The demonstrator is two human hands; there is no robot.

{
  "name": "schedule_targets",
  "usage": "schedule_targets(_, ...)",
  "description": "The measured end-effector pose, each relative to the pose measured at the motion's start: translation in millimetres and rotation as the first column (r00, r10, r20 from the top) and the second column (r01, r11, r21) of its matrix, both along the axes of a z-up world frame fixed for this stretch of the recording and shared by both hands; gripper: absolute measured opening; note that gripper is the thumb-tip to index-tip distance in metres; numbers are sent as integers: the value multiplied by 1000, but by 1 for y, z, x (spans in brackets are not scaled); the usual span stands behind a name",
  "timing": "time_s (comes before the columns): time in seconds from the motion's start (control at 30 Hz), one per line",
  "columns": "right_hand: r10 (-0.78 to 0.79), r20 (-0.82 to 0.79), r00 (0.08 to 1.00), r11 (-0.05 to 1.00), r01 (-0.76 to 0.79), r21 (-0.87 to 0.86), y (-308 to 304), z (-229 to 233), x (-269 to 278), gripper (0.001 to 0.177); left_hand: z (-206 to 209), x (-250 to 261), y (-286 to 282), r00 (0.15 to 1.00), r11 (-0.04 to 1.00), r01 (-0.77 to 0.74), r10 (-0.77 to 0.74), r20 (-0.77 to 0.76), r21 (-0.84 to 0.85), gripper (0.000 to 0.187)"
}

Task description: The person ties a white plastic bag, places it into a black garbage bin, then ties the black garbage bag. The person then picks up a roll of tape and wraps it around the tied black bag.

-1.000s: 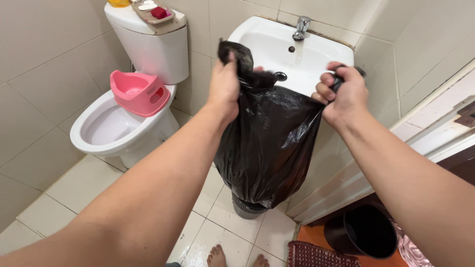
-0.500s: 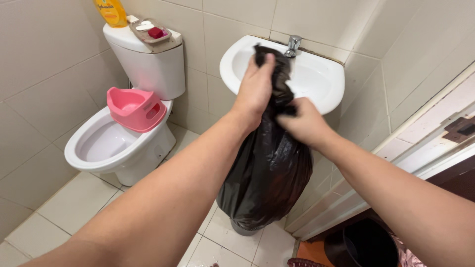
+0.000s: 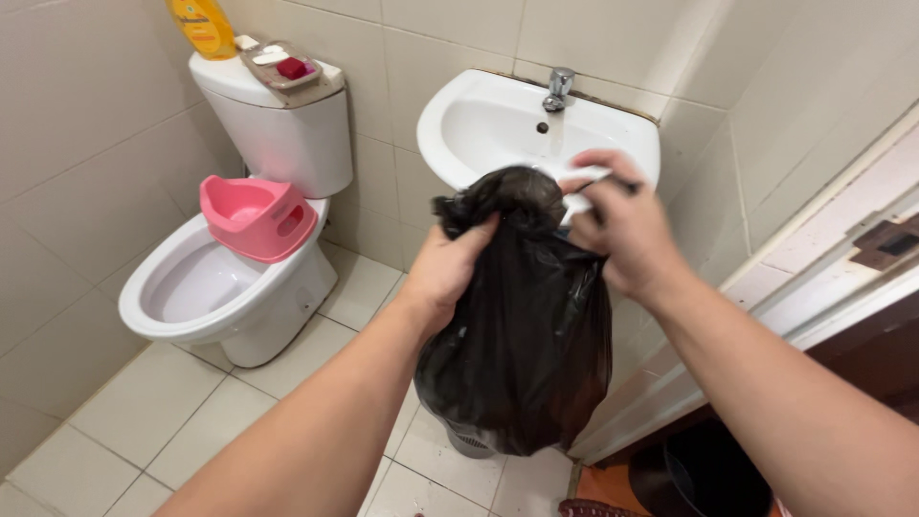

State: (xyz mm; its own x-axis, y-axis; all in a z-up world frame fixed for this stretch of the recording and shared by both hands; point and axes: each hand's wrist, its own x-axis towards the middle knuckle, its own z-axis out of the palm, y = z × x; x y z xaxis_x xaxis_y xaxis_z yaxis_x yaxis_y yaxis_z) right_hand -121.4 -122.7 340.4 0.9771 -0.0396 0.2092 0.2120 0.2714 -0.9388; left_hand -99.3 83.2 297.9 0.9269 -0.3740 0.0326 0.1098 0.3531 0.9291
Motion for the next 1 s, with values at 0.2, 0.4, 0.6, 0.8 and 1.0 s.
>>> schedule_targets(0.2,-82,-191,978,993,64,-97,-25,-11,4,21,31,0,-7,986,922,87,-133,-96,-376,28)
schedule_targets(0.4,-6,-158,987,998,-2,-55,-36,-6,-8,29,13,32,-14,927,918,364,-373,-34,-156,27)
schedule_targets(0.6,210,-54,976,978,-211,-5,0,5,-16,60,15,61,-34,935,827,266,-97,-341,496,27)
schedule_targets(0.8,143,-201,969,960,-185,-210,15,2,-1,81,4,65,-54,984,748,178,-132,-119,640,21)
schedule_targets(1.0,118,-235,965,993,-109,51,-11,-17,5,26,30,26,-53,996,647,-18,-53,69,762,77)
